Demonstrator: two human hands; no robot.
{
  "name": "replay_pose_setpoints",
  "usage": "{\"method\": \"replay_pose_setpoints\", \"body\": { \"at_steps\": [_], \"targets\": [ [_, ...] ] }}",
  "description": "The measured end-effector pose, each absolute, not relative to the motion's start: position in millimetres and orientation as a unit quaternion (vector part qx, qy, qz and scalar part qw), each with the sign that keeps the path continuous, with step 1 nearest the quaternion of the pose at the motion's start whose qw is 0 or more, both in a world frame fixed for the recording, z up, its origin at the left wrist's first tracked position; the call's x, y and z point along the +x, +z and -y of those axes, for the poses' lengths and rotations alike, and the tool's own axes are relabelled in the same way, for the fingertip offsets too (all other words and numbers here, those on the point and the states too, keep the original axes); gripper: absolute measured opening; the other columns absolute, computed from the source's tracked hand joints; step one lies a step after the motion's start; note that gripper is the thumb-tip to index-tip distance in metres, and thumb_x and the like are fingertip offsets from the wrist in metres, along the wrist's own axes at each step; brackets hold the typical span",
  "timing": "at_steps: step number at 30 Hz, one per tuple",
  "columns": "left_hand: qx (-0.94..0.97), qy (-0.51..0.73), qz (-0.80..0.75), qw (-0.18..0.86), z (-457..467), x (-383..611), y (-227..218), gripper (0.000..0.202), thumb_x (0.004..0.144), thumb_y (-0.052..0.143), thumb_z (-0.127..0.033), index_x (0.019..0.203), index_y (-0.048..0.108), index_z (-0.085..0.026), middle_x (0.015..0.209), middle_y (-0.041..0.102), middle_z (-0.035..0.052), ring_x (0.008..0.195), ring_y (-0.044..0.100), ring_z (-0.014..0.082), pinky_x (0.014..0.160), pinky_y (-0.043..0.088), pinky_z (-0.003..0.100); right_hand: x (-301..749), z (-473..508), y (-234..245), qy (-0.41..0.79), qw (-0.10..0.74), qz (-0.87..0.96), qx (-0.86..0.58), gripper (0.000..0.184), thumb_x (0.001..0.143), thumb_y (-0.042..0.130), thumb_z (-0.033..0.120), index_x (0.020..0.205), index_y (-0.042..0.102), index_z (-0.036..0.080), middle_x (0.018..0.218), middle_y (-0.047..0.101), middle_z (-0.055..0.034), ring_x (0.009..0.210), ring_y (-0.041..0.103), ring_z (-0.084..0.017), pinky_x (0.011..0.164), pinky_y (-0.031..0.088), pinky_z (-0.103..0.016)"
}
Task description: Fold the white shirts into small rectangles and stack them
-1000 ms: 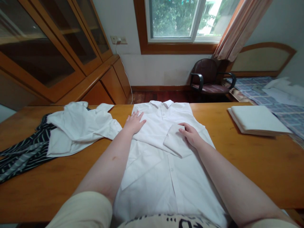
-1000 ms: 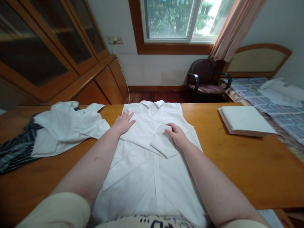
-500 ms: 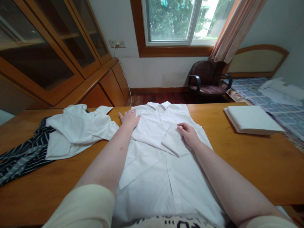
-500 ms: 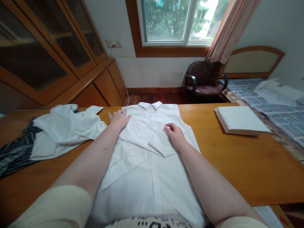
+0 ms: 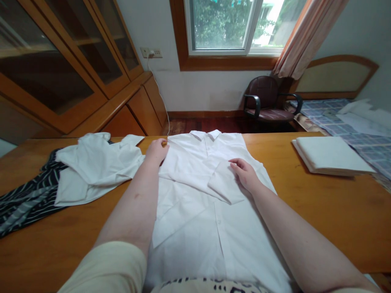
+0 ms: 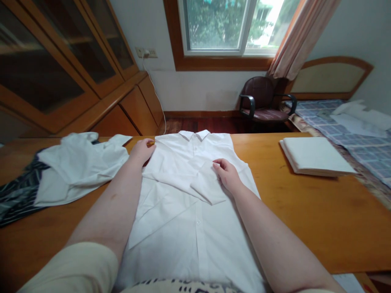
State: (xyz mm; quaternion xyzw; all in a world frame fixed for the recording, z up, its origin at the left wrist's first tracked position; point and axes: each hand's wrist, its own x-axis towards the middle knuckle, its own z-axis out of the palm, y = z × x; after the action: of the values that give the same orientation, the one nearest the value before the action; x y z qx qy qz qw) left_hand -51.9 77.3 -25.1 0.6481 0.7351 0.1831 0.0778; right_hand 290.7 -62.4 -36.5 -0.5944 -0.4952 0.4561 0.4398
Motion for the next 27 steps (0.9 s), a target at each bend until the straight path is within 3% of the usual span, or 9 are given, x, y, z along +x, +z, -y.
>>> {"method": "replay_pose_setpoints", "body": {
  "at_steps": [6, 9, 14, 19, 23, 27],
  "targets": [
    [0.601, 0.149, -0.776, 0.121, -84, -46, -30, 0.029, 0.074, 0.062, -0.043, 0.094, 0.069, -0.022, 0.101, 0.071, 0.0092, 0.097, 0.063, 0.0292, 0.082, 0.048, 0.038, 292, 62, -41, 0.461, 0.449, 0.491, -0.587, 0.037, 0.077, 0.061, 0.052, 0.098, 0.061, 0.021, 0.058, 0.048, 0.0057, 0.043, 0.041, -0.010, 0.038, 0.029, -0.025],
    [0.592, 0.164, -0.780, 0.120, -86, -46, -36, 0.023, 0.072, 0.066, -0.038, 0.088, 0.068, -0.023, 0.098, 0.071, 0.0073, 0.095, 0.063, 0.0265, 0.081, 0.047, 0.036, 293, 62, -41, 0.466, 0.444, 0.491, -0.587, 0.037, 0.077, 0.061, 0.052, 0.098, 0.061, 0.022, 0.058, 0.048, 0.0058, 0.043, 0.041, -0.010, 0.038, 0.029, -0.024],
    [0.584, 0.219, -0.769, 0.142, -87, -53, -36, 0.020, 0.074, 0.066, -0.031, 0.092, 0.064, -0.022, 0.094, 0.071, 0.0046, 0.090, 0.064, 0.0208, 0.078, 0.047, 0.030, 293, 62, -41, 0.469, 0.455, 0.484, -0.582, 0.037, 0.076, 0.062, 0.052, 0.097, 0.062, 0.021, 0.059, 0.050, 0.0050, 0.044, 0.041, -0.010, 0.041, 0.029, -0.025],
    [0.579, 0.186, -0.782, 0.136, -87, -55, -37, 0.020, 0.080, 0.060, -0.028, 0.099, 0.062, -0.022, 0.100, 0.068, 0.0080, 0.095, 0.062, 0.0244, 0.080, 0.047, 0.035, 293, 61, -42, 0.467, 0.460, 0.485, -0.579, 0.037, 0.076, 0.063, 0.051, 0.096, 0.062, 0.020, 0.060, 0.052, 0.0039, 0.047, 0.043, -0.011, 0.044, 0.032, -0.025],
    [0.635, 0.180, -0.751, 0.039, -82, -47, -30, 0.036, 0.083, 0.052, -0.024, 0.119, 0.058, -0.022, 0.115, 0.062, 0.0129, 0.105, 0.058, 0.0283, 0.089, 0.045, 0.039, 293, 61, -43, 0.468, 0.465, 0.482, -0.577, 0.036, 0.077, 0.062, 0.050, 0.096, 0.062, 0.020, 0.063, 0.053, 0.0035, 0.049, 0.042, -0.010, 0.044, 0.031, -0.024],
    [0.763, 0.153, -0.627, 0.031, -74, -35, -21, 0.030, 0.087, 0.046, -0.030, 0.107, 0.067, -0.025, 0.109, 0.064, 0.0076, 0.106, 0.057, 0.0247, 0.095, 0.042, 0.035, 293, 60, -43, 0.470, 0.469, 0.482, -0.572, 0.036, 0.076, 0.063, 0.050, 0.096, 0.062, 0.020, 0.065, 0.054, 0.0033, 0.049, 0.042, -0.010, 0.045, 0.031, -0.024]
  ]
}}
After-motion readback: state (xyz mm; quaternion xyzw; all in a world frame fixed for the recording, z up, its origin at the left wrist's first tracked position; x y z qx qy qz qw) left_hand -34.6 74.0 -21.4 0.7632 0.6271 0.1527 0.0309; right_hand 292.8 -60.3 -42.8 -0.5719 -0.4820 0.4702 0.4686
